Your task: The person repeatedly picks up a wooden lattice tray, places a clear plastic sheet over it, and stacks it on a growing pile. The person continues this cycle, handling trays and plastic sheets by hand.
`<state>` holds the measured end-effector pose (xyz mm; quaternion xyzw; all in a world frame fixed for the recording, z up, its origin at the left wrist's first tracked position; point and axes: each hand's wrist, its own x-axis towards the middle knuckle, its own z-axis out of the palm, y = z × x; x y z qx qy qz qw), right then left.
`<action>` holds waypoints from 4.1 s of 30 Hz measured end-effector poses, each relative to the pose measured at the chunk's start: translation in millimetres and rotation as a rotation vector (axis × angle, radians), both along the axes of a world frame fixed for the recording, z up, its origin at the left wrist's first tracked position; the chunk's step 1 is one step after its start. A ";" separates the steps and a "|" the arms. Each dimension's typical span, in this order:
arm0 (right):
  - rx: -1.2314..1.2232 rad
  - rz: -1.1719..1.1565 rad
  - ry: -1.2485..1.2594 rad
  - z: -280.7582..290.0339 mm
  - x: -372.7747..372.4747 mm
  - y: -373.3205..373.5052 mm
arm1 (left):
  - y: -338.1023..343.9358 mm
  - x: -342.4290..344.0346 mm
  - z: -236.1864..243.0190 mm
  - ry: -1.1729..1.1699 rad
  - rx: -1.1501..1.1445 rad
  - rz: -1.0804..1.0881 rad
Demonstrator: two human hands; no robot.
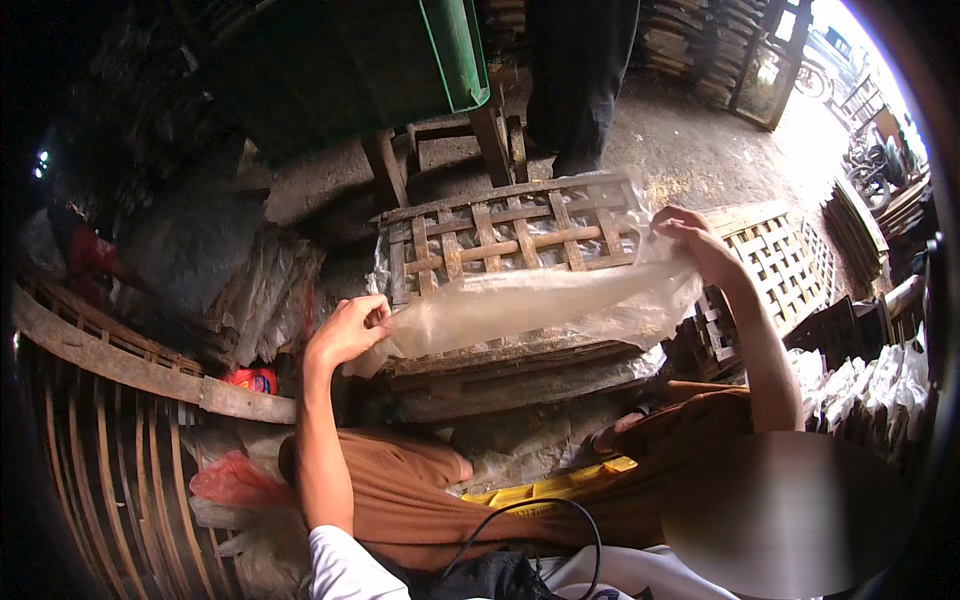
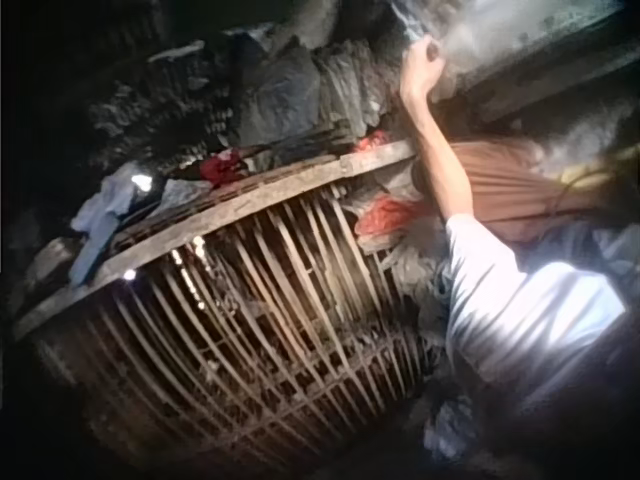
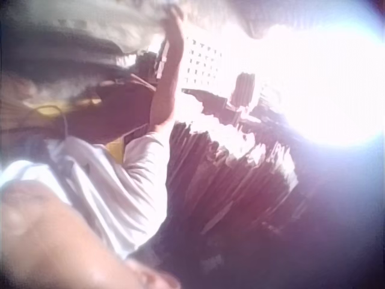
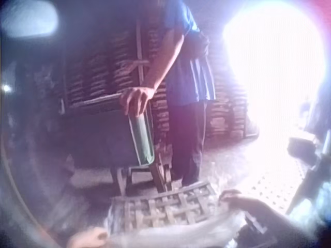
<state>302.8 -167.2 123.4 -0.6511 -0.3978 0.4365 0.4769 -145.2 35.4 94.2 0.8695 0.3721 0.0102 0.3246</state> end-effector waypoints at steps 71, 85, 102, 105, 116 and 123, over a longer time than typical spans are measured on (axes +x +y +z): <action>0.035 0.431 -1.270 -132.6 -23.9 84.1 | 59.7 103.8 -94.5 0.387 0.253 -0.176; 0.139 0.064 -1.317 -108.6 26.1 24.5 | 38.1 98.4 -121.6 0.216 0.380 -0.212; -0.939 -0.176 -0.877 -207.7 175.6 -207.0 | 13.8 138.9 -121.7 0.427 0.464 -0.254; -0.690 -0.319 -1.057 -220.5 174.9 -212.1 | 21.6 143.5 -108.2 0.395 0.413 -0.177; -0.751 -0.200 -0.970 -214.9 177.7 -207.3 | 2.4 150.1 -112.2 0.493 0.340 -0.224; -0.776 -0.202 -0.893 -204.8 177.8 -210.7 | 1.0 155.0 -116.6 0.496 0.351 -0.226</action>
